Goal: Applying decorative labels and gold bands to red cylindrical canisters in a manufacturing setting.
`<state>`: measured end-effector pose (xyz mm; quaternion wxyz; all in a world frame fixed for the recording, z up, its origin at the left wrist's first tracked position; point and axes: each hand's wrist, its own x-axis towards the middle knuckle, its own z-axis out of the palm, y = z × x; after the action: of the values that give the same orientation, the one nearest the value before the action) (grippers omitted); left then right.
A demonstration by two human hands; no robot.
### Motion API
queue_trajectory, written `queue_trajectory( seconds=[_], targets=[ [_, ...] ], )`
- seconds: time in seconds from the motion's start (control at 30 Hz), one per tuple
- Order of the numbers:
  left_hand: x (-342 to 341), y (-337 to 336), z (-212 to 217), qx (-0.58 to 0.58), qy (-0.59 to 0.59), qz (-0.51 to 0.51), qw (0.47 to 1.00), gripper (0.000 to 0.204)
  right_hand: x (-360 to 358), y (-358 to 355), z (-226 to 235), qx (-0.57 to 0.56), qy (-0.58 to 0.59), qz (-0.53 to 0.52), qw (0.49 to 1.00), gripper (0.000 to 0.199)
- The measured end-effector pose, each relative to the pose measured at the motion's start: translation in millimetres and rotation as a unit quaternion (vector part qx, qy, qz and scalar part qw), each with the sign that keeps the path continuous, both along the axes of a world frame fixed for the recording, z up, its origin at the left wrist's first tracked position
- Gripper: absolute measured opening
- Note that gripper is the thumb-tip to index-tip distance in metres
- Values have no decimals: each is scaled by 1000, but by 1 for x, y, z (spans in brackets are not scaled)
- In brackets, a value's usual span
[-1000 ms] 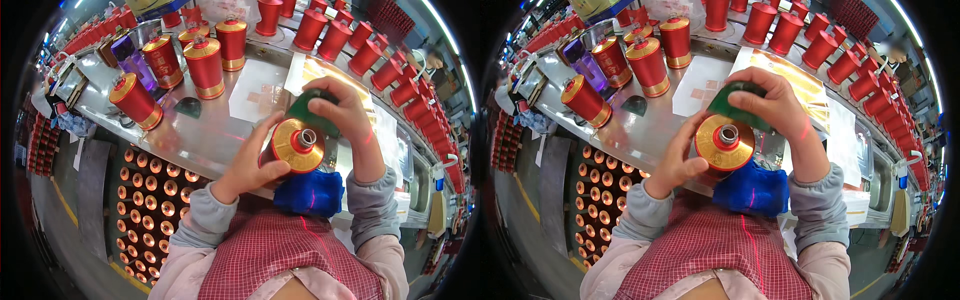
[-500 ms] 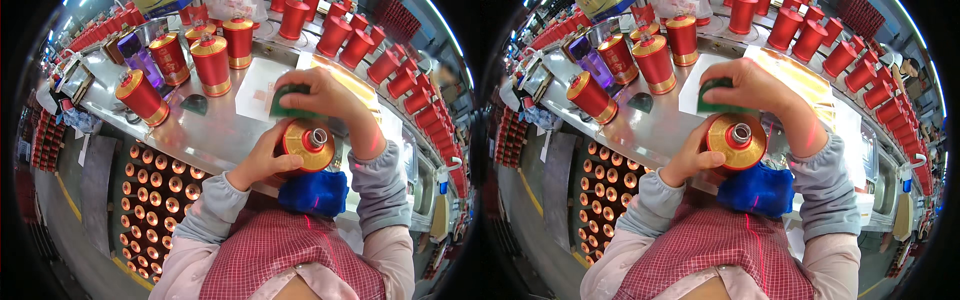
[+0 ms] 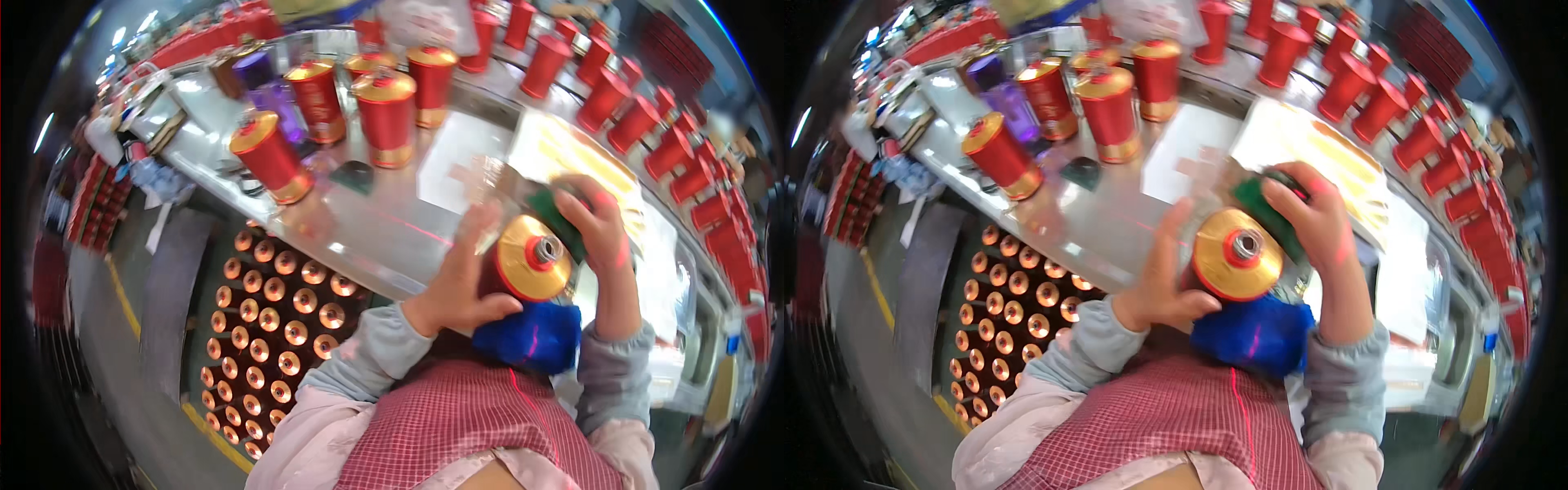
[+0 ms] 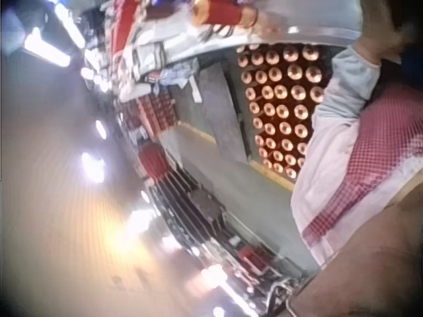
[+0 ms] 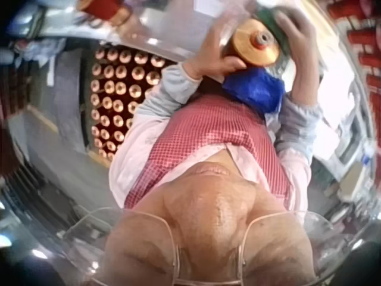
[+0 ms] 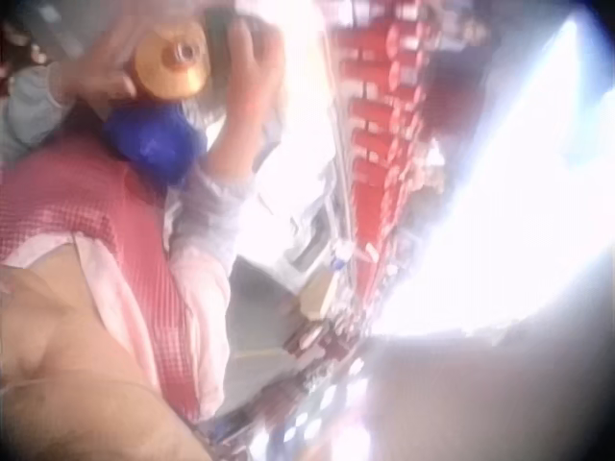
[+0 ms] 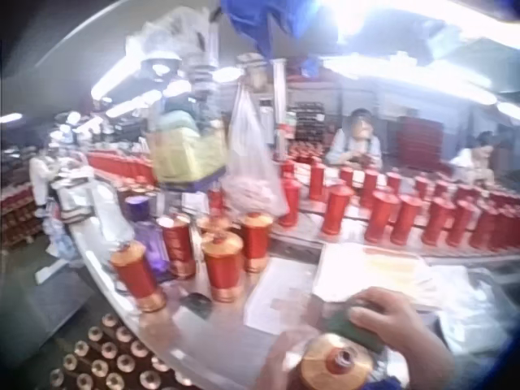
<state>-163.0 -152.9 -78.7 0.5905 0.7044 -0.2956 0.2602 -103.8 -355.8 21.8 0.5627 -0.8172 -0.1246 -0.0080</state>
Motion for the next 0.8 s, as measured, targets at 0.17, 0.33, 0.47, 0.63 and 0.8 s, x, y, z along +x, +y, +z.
queue_trajectory(
  seconds=[0.17, 0.33, 0.47, 0.63, 0.8],
  targets=[
    [-10, -5, 9, 143, -124, 90, 978, 61, -5, -7, -9, 1, -8, -29, 1000, 25],
    [-45, -21, 8, 145, -214, 149, 955, 31, -10, -10, -11, 61, -18, -2, 998, 25],
    [-38, -22, 21, 139, -227, 115, 957, 31, -7, -15, -15, 91, -18, 3, 996, 26],
    [-34, -22, 28, 143, -242, 123, 952, 33, -4, -13, -17, 84, -29, -5, 996, 27],
    [-36, -24, 30, 139, -228, 108, 958, 30, -4, -14, -19, 74, -59, -13, 995, 28]
  ],
)
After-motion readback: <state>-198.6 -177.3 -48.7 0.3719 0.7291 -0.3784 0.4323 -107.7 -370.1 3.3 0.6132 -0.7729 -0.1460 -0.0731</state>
